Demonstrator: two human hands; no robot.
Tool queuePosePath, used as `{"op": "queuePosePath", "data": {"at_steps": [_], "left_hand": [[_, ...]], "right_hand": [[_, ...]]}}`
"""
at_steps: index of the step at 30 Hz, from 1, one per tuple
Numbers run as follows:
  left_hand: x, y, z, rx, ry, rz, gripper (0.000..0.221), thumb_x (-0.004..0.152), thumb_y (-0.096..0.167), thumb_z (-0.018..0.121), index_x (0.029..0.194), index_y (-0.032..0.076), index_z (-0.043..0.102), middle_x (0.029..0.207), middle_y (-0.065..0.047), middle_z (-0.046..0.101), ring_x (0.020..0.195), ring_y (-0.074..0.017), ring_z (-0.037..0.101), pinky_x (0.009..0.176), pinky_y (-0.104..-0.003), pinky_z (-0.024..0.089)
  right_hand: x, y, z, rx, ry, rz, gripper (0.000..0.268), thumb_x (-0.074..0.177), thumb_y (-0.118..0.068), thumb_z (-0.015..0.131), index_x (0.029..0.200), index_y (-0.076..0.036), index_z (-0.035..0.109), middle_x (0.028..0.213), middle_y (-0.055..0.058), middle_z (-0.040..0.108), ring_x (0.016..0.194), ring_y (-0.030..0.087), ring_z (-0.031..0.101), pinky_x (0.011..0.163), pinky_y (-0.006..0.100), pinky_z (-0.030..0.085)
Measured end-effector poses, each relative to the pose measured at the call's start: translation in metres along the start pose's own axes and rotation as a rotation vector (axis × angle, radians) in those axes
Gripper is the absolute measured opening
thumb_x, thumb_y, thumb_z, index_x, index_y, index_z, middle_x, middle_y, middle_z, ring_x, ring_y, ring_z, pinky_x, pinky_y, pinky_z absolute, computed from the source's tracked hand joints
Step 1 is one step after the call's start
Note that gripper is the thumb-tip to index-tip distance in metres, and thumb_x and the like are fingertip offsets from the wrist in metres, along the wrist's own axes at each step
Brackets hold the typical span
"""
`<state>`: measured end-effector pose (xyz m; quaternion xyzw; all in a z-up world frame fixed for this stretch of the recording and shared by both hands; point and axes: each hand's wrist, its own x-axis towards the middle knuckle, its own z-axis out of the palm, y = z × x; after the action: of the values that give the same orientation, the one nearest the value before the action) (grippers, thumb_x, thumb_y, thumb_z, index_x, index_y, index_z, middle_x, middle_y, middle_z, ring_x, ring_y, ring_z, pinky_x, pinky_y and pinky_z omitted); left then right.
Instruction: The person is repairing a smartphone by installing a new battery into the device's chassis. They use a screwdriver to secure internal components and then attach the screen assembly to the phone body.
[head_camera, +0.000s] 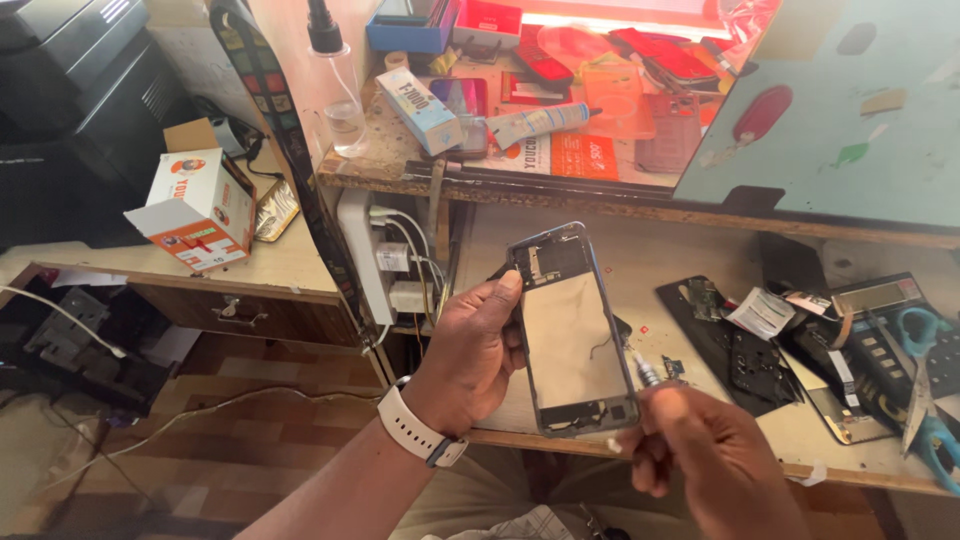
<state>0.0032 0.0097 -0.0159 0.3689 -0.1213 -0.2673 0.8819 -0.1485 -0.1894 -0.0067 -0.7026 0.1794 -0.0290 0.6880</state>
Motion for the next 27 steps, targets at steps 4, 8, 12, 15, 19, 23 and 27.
{"op": "queuePosePath", "data": {"at_steps": [4, 8, 12, 15, 19, 23, 27], "left_hand": [[-0.001, -0.003, 0.0, 0.021, -0.046, -0.018, 0.032, 0.106, 0.031, 0.055, 0.107, 0.004, 0.071, 0.09, -0.002, 0.073, 0.073, -0.0078, 0.065, 0.068, -0.028, 0.059], [-0.005, 0.0, 0.003, 0.052, -0.051, -0.041, 0.03, 0.104, 0.03, 0.057, 0.105, 0.004, 0.072, 0.089, -0.002, 0.072, 0.07, -0.0074, 0.064, 0.068, -0.028, 0.059], [-0.005, 0.001, 0.003, 0.057, -0.116, -0.018, 0.031, 0.108, 0.03, 0.059, 0.103, 0.002, 0.071, 0.084, -0.002, 0.069, 0.067, -0.0076, 0.061, 0.065, -0.027, 0.057], [-0.003, 0.001, 0.005, 0.082, -0.038, -0.061, 0.031, 0.104, 0.031, 0.058, 0.101, 0.002, 0.072, 0.08, -0.001, 0.069, 0.065, -0.0072, 0.06, 0.065, -0.028, 0.059], [-0.003, -0.005, 0.002, 0.119, -0.095, -0.068, 0.033, 0.104, 0.031, 0.057, 0.1, 0.002, 0.071, 0.08, -0.001, 0.068, 0.065, -0.0076, 0.061, 0.061, -0.026, 0.055], [-0.004, -0.008, -0.002, 0.147, -0.211, -0.014, 0.036, 0.112, 0.031, 0.059, 0.102, -0.001, 0.072, 0.08, 0.0, 0.064, 0.066, -0.0053, 0.058, 0.061, -0.023, 0.053], [-0.01, 0.0, 0.007, 0.232, -0.106, -0.124, 0.034, 0.102, 0.032, 0.055, 0.1, 0.003, 0.073, 0.083, -0.003, 0.073, 0.069, -0.0084, 0.068, 0.063, -0.026, 0.06]], "right_hand": [[0.01, -0.01, -0.003, -0.158, -0.031, -0.082, 0.047, 0.104, -0.034, 0.054, 0.081, 0.005, 0.066, 0.062, 0.006, 0.057, 0.054, 0.013, 0.053, 0.05, 0.03, 0.044], [0.013, -0.013, 0.01, -0.144, -0.076, -0.098, 0.033, 0.097, -0.032, 0.058, 0.09, -0.002, 0.071, 0.06, 0.0, 0.051, 0.051, 0.01, 0.051, 0.047, 0.028, 0.043], [0.011, -0.007, 0.015, -0.144, 0.001, -0.066, 0.033, 0.096, -0.034, 0.06, 0.089, -0.004, 0.073, 0.056, 0.002, 0.051, 0.049, 0.011, 0.049, 0.046, 0.029, 0.04], [0.016, -0.006, 0.007, -0.098, -0.065, -0.105, 0.041, 0.099, -0.036, 0.056, 0.081, -0.001, 0.069, 0.058, 0.001, 0.052, 0.051, 0.011, 0.049, 0.047, 0.029, 0.04], [0.027, -0.015, 0.001, -0.173, -0.034, -0.129, 0.045, 0.101, -0.038, 0.049, 0.078, -0.003, 0.066, 0.059, -0.001, 0.048, 0.052, 0.009, 0.043, 0.048, 0.028, 0.035], [0.038, -0.016, 0.011, -0.064, -0.067, -0.223, 0.038, 0.1, -0.031, 0.055, 0.083, -0.001, 0.069, 0.061, -0.003, 0.048, 0.054, 0.007, 0.041, 0.048, 0.027, 0.034], [0.035, -0.007, 0.014, 0.052, -0.004, -0.142, 0.033, 0.097, -0.027, 0.055, 0.089, 0.0, 0.074, 0.062, -0.002, 0.052, 0.053, 0.007, 0.042, 0.048, 0.026, 0.033]]}}
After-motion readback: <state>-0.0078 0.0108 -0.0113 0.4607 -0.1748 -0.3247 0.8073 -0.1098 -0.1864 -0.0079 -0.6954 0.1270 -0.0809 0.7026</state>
